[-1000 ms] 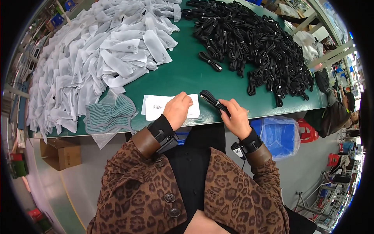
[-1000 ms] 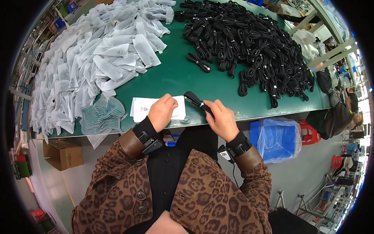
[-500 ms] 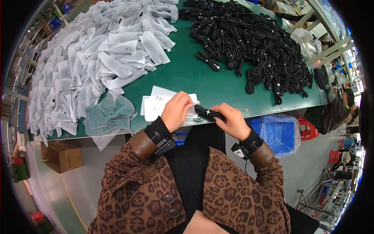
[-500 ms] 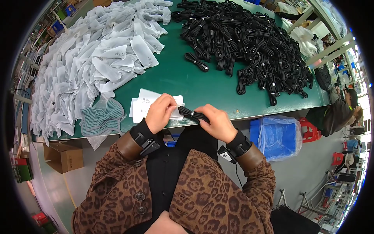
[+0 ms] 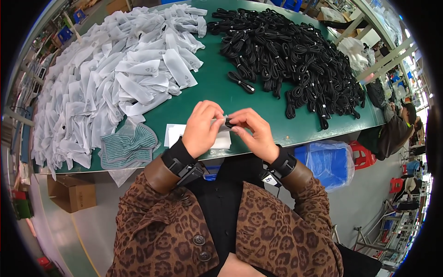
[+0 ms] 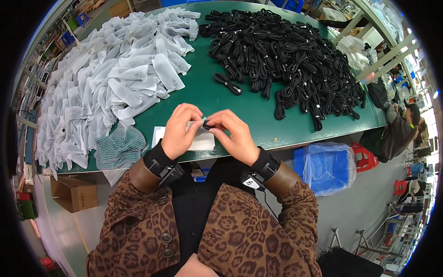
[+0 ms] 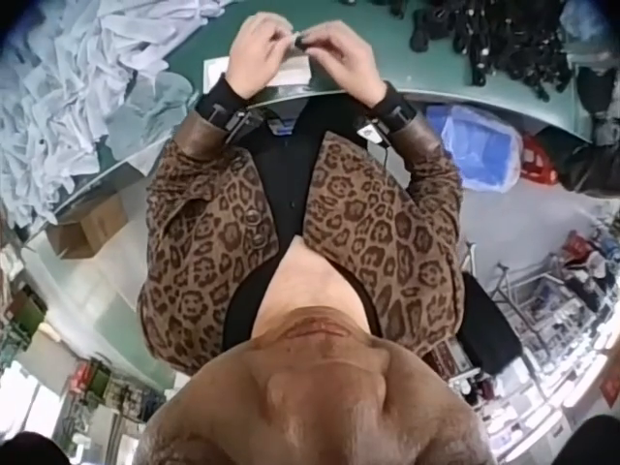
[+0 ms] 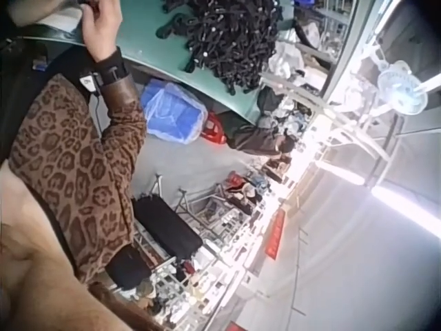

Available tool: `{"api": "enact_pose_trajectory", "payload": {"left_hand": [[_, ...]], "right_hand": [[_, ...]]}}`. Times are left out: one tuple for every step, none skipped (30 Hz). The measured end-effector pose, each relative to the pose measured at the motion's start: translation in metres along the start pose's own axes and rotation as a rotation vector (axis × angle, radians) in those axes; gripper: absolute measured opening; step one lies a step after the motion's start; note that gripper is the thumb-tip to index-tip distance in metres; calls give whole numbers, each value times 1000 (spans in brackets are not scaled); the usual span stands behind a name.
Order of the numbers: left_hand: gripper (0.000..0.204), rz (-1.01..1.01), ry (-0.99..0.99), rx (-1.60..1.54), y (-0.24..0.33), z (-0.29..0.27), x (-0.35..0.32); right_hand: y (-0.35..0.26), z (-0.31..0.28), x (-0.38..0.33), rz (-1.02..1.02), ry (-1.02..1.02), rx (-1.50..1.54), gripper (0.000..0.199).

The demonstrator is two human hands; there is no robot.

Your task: The person packages black cables by hand, picking up a cable and sliding it into a white plastic bag before placing it onto a pile. This process is repeated for several more cables and bags throughout the video.

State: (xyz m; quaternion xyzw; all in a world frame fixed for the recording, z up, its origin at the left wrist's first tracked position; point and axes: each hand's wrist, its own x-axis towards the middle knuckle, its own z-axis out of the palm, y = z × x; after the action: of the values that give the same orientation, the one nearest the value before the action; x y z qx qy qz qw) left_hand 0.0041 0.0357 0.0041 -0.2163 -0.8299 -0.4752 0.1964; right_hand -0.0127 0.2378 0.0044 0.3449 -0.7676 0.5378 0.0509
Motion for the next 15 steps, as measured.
{"api": "enact_pose_trajectory", "payload": {"left_hand": [[9,-51,7,-64,0,-4,2],[9,-51,12,-60,-4,-11,6],[7,-170,56,-247,-9,-21,12],[9,-289,98,-434,-16,-33,19],[14,-391,105,-614,-24,-57,27],[19,-494,109,-796,-36,-86,36],[20,-402,206,-716,-54,-118,44],[22,-310,297,-636,-65,-139,54],[22,-158,509,-267,-62,-146,65],[23,-2,702,111,-57,-152,69],[23,-5,698,115,-55,-147,66],[21,15,674,245,-50,-133,60],[21,33,649,376,-41,-117,51],[23,-30,439,286,-31,-95,36],[27,-92,229,190,-24,-69,21]], "right_hand": [[-1,2,4,-14,31,53,18],[-1,4,11,-30,58,107,19],[0,4,18,-46,87,160,20],[5,0,25,-49,87,162,20],[15,-9,36,-98,123,-52,23],[25,-19,45,-144,159,-267,25],[39,-25,55,-138,169,-404,27],[56,-29,61,-130,181,-544,29],[74,-34,62,-128,179,-539,29],[93,-38,61,-149,119,-653,30],[113,-40,60,-167,61,-765,30],[123,-40,59,-182,2,-881,31],[125,-37,58,-177,0,-878,31],[124,-35,58,-89,-26,-897,31],[123,-34,57,0,-51,-917,30]]}}
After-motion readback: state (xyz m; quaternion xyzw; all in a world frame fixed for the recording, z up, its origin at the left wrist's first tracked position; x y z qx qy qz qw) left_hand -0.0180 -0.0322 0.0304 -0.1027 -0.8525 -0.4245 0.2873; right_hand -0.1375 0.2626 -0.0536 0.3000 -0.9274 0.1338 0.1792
